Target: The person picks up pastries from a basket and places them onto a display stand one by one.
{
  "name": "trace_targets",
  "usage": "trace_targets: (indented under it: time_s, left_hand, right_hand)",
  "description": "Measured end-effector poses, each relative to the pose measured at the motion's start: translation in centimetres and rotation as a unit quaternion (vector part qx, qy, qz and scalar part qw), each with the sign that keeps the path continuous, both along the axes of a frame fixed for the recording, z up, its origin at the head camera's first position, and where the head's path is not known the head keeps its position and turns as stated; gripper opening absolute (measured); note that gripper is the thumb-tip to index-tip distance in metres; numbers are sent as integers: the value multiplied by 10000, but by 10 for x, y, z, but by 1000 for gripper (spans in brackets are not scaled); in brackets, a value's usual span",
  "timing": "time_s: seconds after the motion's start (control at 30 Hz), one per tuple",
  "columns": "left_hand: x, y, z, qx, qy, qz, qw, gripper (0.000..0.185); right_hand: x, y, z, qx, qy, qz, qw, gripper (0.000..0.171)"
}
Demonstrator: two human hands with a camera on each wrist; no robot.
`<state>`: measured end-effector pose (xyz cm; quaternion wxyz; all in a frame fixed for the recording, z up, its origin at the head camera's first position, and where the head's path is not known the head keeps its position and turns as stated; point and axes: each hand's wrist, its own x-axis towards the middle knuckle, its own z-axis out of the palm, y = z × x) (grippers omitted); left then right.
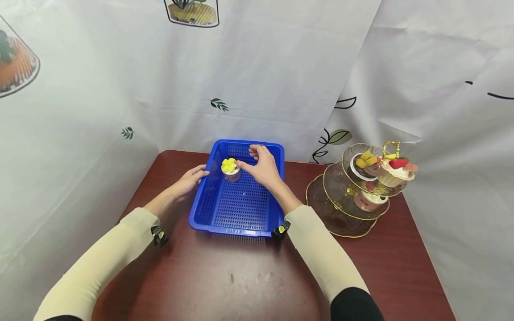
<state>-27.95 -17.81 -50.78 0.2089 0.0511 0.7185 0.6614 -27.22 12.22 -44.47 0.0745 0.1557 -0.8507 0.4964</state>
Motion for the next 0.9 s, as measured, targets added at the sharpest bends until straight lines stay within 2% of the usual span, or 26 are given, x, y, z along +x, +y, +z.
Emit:
trace_targets:
  time_s: [0.4,0.63,0.77,0.9]
  left_hand:
    - [-1,-1,-3,-8,22,85,10000,50]
    - [-3,1,-5,101,-7,36,9999,49]
    - [-3,1,-5,76,-20,85,9999,48]
    - [-3,-1,-6,116,-33,103,9999,48]
  right_hand:
    - [-41,-21,-15,159,-754,564,9954,72]
    - [-50,-25,-27,600,-1221,837,9872,81]
    - [-53,-27,-37,878,-1363,789,9836,83]
    - [-55,-33,-45,902,-1395,704,9836,80]
